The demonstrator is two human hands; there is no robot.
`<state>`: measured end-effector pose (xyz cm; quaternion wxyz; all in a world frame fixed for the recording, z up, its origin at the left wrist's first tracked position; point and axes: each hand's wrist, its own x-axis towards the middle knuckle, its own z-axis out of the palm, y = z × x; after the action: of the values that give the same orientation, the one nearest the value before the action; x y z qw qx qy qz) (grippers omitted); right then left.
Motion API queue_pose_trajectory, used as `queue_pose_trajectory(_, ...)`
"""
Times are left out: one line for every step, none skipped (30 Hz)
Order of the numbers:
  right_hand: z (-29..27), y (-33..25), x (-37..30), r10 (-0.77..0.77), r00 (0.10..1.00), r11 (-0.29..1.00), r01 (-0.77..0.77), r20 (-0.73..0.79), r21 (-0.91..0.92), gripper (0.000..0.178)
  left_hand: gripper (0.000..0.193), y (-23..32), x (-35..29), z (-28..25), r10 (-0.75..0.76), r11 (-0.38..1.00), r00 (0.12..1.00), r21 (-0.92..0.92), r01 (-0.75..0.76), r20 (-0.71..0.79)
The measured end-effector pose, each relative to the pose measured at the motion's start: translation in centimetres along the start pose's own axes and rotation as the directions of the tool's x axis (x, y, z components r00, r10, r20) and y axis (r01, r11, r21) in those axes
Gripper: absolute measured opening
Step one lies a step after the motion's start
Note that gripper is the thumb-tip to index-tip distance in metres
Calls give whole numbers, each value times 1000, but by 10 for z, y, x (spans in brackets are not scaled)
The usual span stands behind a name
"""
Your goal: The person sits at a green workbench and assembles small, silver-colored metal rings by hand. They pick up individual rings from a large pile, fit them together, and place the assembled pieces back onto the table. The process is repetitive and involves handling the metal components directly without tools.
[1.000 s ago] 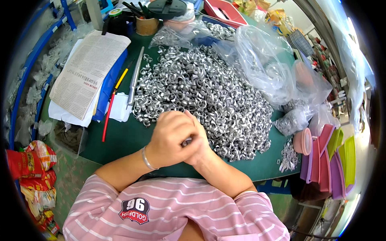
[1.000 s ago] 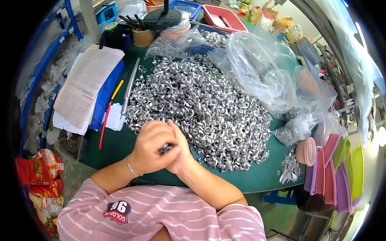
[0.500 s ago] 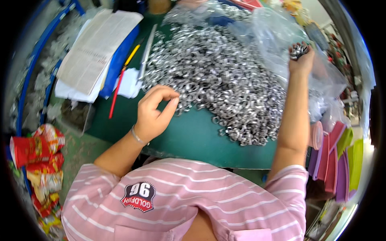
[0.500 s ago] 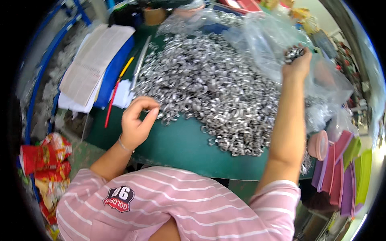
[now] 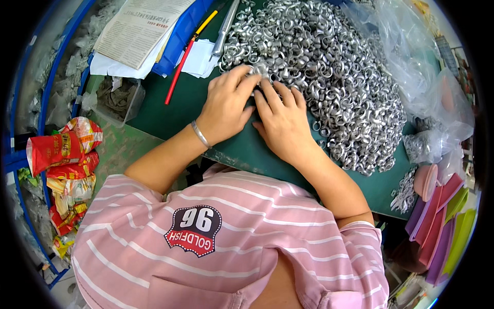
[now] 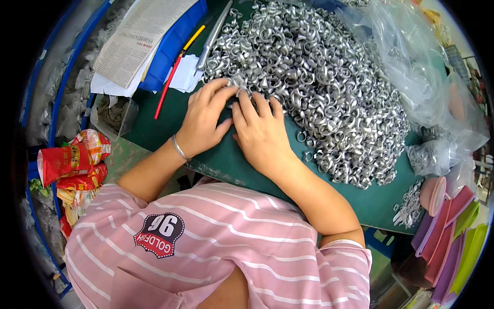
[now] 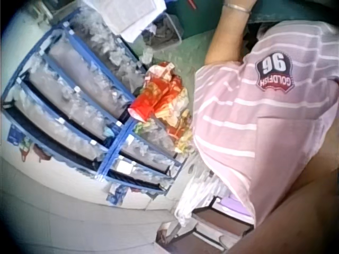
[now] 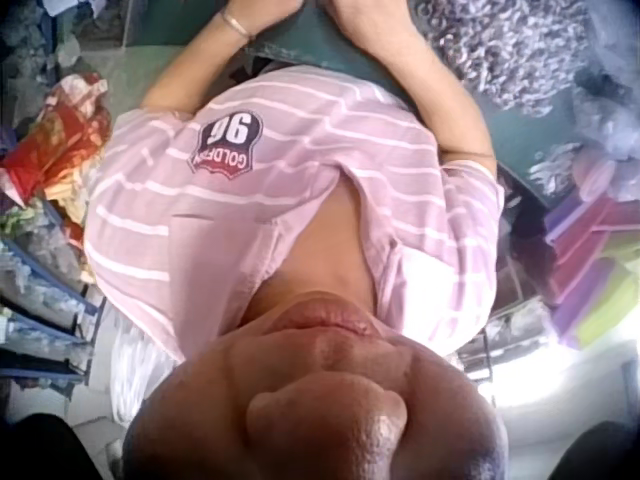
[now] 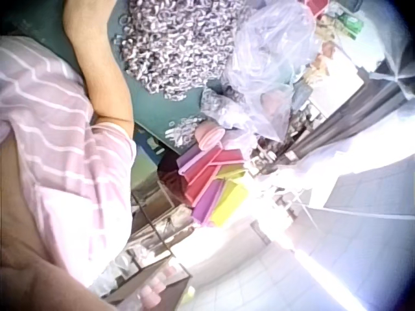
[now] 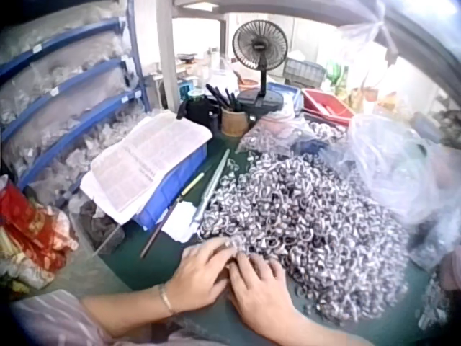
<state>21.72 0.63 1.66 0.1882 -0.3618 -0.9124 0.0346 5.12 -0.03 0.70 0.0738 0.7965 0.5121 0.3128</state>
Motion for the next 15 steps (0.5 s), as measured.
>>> queue_pose_trajectory(-2,-1,-8,7,1000,999,-7,14,44,43,49,6,-4,-6,10,999,997,-32,-8,80)
queue_pose_trajectory(-4,0,-17,14,1000,996,-17,28,88,41,46,6,-15,-1,-14,977,995,-209,34,97)
queue_pose_trajectory(-7,4,-27,-7,998,983,-4,59,183,34,46,6,-26,2,24,959,994,-284,6,103)
queue_pose_trajectory(-10,7,-35,-24,1000,972,19,19,234,28,47,8,-31,4,64,933,993,-360,-23,102)
queue_pose_trajectory(-11,12,-43,59,998,945,-54,-8,321,27,48,10,-33,4,76,936,993,-350,-38,95)
queue_pose_trajectory(-10,14,-48,144,989,905,-120,-28,408,26,49,12,-30,3,61,947,995,-320,-30,85)
queue_pose_trajectory(-14,9,-47,229,966,935,-184,-120,303,30,50,18,-26,3,43,956,996,-294,-18,79)
queue_pose_trajectory(-14,7,-46,208,967,961,-175,-148,212,36,51,22,-22,4,26,964,997,-267,-6,73)
queue_pose_trajectory(-6,4,-53,206,973,961,-180,-107,212,38,49,22,-19,6,101,965,981,-256,-56,165)
queue_pose_trajectory(1,6,-56,186,980,964,-167,-76,208,40,47,21,-20,10,129,957,976,-278,-77,176)
queue_pose_trajectory(2,5,-62,176,983,960,-160,-53,230,39,45,18,-24,16,160,948,969,-302,-98,188)
queue_pose_trajectory(3,4,-71,182,982,930,-158,-42,331,38,44,18,-25,20,191,938,961,-326,-119,198)
queue_pose_trajectory(-1,2,-78,235,968,912,-189,-85,365,37,33,22,-26,18,157,920,968,-386,-71,198)
queue_pose_trajectory(-5,2,-84,290,949,890,-219,-126,400,36,29,21,-25,18,150,913,973,-403,-69,174)
queue_pose_trajectory(-9,5,-91,349,913,888,-249,-213,387,33,26,19,-24,17,143,905,978,-420,-67,152)
